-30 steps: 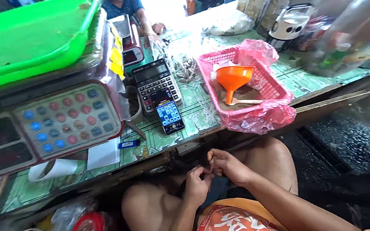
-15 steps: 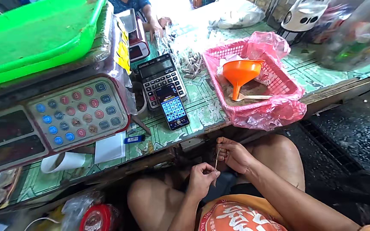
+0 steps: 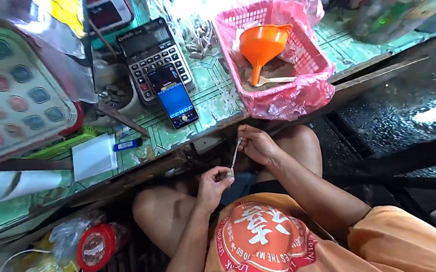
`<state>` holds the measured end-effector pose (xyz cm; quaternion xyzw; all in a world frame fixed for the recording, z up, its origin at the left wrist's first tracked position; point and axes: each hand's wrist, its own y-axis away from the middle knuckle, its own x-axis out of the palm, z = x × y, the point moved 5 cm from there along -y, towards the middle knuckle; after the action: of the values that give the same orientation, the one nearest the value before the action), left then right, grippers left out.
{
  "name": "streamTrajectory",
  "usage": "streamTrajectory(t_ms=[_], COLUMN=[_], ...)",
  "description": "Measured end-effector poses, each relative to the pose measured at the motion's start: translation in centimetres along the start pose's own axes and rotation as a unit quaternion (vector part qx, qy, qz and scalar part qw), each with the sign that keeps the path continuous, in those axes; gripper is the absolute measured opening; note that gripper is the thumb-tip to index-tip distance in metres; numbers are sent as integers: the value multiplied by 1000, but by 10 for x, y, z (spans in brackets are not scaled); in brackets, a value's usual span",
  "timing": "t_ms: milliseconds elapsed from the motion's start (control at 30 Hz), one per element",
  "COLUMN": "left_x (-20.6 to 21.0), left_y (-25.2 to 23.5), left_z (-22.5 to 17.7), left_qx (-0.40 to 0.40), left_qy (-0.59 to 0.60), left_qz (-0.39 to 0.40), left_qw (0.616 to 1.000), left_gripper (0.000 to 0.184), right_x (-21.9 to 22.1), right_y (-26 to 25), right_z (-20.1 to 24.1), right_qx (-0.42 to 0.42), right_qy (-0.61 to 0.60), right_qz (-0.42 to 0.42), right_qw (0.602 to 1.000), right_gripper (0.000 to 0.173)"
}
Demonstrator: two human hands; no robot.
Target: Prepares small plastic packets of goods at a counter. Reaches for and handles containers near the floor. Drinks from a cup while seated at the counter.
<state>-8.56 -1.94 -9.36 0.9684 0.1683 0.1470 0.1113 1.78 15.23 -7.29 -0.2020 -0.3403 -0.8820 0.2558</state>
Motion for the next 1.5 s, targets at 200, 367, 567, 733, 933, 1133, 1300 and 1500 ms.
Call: streamTrajectory(t_ms=[200,367,567,733,933,1133,1300,1500], left_x=[0,4,7,13,12,11,12,14], left_y=[9,8,6,6,8,10,5,-3], left_z=[-13,-17,-18,-20,-27,-53,-71,-82], left_qx=[42,59,61,86,121,123,167,187], left_qy=[-19,-50,3,9,-2,-6,20,71], left_qz=[-81,-121,-91,-85,-61,-59,-91,-99], left_qw=[996,990,994,993,991,991,982,975], left_gripper=[29,25,17,16,10,17,13,15], right_x=[3,18,20,31,39,63,85,136], right_y=[9,33,31,41,53,58,54,61], right_z=[-12,-32,-10,-4,7,58,107,149], right_qx=[-39,-55,-156,-197,-274,-324,-311,-353], right_qy=[88,267,386,360,401,399,506,632], right_qz=[112,169,187,173,185,174,154,184], right_qw=[989,947,890,895,854,840,790,665], right_gripper=[44,13,10,4,6,13,9,8])
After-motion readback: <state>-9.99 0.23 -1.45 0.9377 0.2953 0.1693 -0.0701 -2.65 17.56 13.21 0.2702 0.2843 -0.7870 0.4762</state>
